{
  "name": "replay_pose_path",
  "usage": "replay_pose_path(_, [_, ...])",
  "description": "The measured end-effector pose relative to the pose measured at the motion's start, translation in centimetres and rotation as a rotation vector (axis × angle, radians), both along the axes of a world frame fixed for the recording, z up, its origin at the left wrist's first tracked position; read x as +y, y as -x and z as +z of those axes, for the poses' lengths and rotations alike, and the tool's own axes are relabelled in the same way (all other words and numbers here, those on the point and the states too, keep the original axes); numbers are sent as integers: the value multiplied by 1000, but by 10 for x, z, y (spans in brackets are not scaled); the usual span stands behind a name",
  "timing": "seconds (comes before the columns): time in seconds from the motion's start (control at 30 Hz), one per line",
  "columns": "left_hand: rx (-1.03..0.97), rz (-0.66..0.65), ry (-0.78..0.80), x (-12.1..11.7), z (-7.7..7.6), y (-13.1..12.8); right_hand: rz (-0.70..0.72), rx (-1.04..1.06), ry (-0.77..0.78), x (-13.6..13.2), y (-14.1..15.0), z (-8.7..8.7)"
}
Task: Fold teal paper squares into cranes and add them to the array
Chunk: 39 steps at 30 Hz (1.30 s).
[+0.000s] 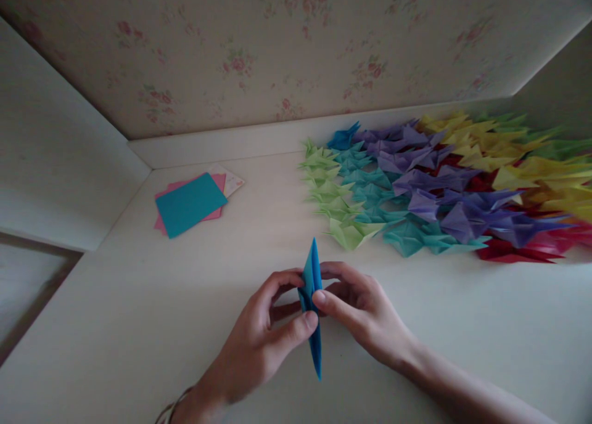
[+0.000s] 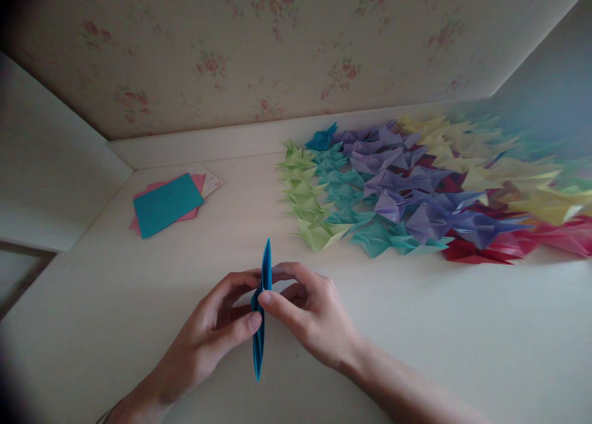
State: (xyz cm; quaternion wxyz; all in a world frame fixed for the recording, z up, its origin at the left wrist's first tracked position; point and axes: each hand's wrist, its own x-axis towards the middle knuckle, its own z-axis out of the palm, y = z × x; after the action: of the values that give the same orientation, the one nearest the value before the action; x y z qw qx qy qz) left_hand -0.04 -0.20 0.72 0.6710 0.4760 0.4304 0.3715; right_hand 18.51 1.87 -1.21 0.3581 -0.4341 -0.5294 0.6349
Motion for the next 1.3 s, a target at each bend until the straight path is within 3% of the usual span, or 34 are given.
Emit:
replay_pose_path(0.23, [74, 17, -7, 2, 1, 2, -30, 4, -26, -1, -3, 0])
replay_pose_path(0.5, [519, 15, -403, -4, -7, 0, -200, -100, -112, -2, 2, -14])
replay_pose_path(0.73, [118, -84, -142, -3, 1, 3, -257, -22, 21, 4, 1, -6])
replay_pose_path(0.83, [80, -76, -107, -1, 2, 6, -275, -16, 66, 7, -2, -1])
replay_pose_path(1.07, [332, 119, -341, 5, -3, 7, -200, 17, 29, 5, -4, -3])
replay_pose_path(1.3, [359, 135, -513, 3, -5, 6, -109, 6, -42, 1, -6, -6])
